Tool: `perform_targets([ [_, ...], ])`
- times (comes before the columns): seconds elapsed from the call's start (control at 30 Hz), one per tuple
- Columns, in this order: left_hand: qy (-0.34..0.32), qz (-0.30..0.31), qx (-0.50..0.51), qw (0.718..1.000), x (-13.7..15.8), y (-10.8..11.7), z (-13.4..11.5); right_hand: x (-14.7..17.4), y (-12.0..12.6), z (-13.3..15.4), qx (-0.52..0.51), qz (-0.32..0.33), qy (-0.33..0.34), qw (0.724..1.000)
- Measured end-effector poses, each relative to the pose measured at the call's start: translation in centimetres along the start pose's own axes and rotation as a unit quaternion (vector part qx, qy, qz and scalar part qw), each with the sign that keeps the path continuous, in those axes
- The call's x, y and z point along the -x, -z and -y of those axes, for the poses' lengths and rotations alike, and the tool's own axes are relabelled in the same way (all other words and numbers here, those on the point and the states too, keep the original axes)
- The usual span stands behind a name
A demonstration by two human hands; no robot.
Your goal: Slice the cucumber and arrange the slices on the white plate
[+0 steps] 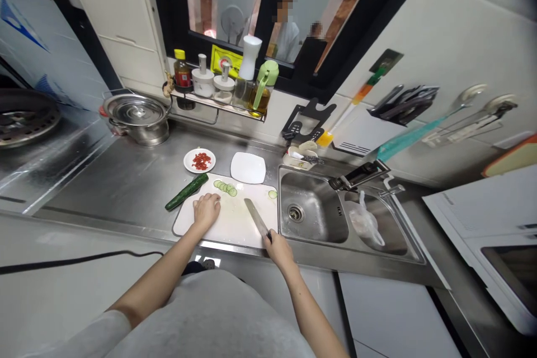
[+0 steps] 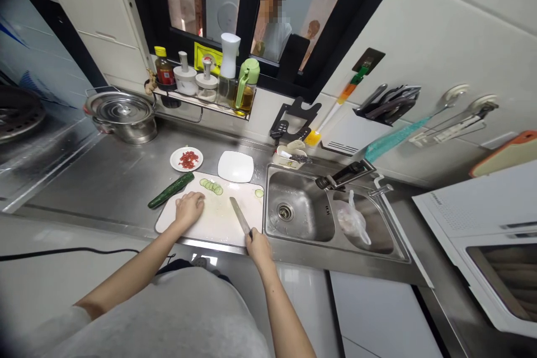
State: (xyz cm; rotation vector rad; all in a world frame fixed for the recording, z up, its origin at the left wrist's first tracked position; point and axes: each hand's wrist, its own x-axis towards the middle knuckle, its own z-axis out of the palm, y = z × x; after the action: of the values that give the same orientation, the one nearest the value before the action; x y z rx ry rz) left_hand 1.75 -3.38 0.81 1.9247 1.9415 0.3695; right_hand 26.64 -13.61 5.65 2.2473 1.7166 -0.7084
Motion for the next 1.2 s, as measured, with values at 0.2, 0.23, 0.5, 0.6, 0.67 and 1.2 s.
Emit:
perform_targets([
  [0.2, -0.002, 0.02, -0.012, 1.0, -3.7, -1.2, -3.5, 0.0, 0.1, 0.1, 0.002, 0.008, -0.004, 1.0],
  [0.23, -0.003, 0.024, -0.021, 0.999, -4.1, -1.4, -3.7, 0.0, 0.1, 0.1, 0.003, 0.009, -0.005, 1.0],
  [0.5, 0.001, 0.045, -0.009, 0.999, -6.0, -2.1, -4.1, 0.1, -0.1, 0.3, 0.0, 0.006, -0.011, 1.0],
  [0.6, 0.026, 0.055, 0.034, 0.998, -6.3, -2.0, -4.5, 0.1, 0.0, 0.3, -0.001, 0.01, -0.014, 1.0],
  [0.67, 0.044, 0.064, 0.071, 0.994, -6.3, -1.8, -4.5, 0.0, 0.0, 0.2, -0.004, 0.013, -0.013, 1.0],
  [1.2, 0.045, 0.108, -0.003, 0.993, -0.9, 0.2, -0.2, 0.2, 0.8, 0.0, 0.02, 0.017, 0.028, 0.999],
])
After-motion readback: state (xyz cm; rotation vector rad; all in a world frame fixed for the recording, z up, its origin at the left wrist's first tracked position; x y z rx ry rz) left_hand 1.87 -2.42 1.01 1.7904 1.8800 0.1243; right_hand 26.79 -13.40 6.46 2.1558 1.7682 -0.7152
